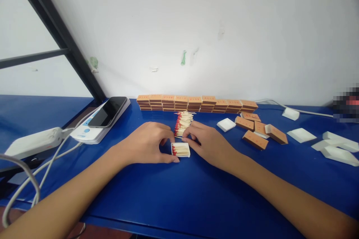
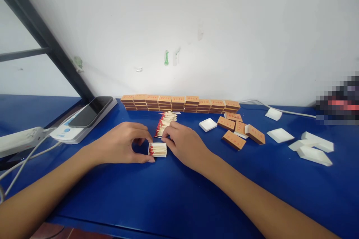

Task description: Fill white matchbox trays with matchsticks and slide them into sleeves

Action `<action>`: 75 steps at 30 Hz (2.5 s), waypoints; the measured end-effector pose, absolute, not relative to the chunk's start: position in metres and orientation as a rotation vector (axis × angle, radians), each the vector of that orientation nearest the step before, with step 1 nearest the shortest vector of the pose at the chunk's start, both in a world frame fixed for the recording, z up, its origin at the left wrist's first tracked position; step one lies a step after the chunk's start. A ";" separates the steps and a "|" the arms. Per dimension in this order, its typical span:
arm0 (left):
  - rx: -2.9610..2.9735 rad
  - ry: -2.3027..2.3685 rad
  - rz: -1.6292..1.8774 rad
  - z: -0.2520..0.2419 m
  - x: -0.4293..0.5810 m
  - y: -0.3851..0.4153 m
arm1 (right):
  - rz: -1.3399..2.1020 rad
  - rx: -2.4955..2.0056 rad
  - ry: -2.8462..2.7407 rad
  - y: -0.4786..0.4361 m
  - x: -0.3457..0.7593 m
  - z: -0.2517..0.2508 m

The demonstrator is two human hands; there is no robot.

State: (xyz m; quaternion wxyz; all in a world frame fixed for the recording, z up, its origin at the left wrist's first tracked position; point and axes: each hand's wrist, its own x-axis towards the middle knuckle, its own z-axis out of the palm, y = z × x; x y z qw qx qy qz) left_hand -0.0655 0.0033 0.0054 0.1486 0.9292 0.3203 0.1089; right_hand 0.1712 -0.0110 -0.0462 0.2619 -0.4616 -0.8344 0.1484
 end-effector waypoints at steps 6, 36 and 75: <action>2.668 0.929 0.313 0.007 -0.065 0.003 | 0.380 -1.249 -2.306 -0.009 0.173 -0.048; 2.679 0.946 0.304 0.006 -0.066 0.004 | 0.352 -1.235 -2.281 -0.019 0.177 -0.030; 2.688 0.946 0.350 0.005 -0.067 0.006 | 0.236 -1.277 -2.242 -0.019 0.188 -0.025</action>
